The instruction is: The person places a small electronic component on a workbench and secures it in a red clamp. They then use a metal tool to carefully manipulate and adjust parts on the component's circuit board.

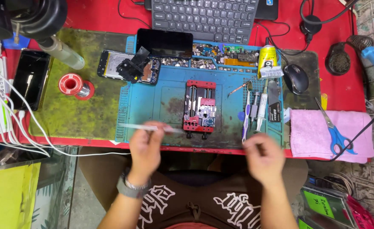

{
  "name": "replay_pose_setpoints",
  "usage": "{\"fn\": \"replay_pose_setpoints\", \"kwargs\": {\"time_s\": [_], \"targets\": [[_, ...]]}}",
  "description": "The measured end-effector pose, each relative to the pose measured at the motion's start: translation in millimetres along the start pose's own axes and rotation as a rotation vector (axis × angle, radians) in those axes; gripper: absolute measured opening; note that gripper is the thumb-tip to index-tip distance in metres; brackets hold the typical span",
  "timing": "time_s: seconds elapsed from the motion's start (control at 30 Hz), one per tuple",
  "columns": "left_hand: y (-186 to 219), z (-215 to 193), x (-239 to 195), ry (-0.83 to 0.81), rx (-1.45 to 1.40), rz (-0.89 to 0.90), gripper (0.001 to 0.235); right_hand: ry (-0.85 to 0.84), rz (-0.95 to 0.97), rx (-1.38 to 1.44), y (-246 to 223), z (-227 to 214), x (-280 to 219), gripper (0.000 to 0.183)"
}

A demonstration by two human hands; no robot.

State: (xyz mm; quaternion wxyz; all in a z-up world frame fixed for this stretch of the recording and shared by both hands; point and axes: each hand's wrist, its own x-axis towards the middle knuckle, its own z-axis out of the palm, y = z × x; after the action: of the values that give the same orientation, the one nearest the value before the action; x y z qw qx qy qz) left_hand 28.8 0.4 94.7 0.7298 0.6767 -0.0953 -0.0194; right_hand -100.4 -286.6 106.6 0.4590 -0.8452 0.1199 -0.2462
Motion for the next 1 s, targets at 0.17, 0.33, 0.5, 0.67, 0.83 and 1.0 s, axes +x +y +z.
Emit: {"fn": "replay_pose_setpoints", "kwargs": {"time_s": [0.17,0.33,0.5,0.67,0.83,1.0], "targets": [[-23,9,33,0.056,-0.173,-0.048,0.015,0.289,-0.022,0.100,100,-25,17,0.008],[-31,13,36,0.071,-0.151,-0.113,0.016,0.317,-0.021,0.126,112,-20,11,0.009],[-31,14,35,0.084,-0.089,-0.156,0.017,0.281,-0.051,0.108,111,-18,13,0.010],[-38,15,36,0.096,-0.078,-0.197,0.019,0.285,-0.087,0.116,106,-16,16,0.009],[-36,16,37,0.104,-0.070,-0.198,0.020,0.280,-0.099,0.109,102,-15,17,0.009],[-32,17,38,0.104,-0.061,-0.209,0.021,0.284,-0.116,0.112,104,-13,17,0.009]]}}
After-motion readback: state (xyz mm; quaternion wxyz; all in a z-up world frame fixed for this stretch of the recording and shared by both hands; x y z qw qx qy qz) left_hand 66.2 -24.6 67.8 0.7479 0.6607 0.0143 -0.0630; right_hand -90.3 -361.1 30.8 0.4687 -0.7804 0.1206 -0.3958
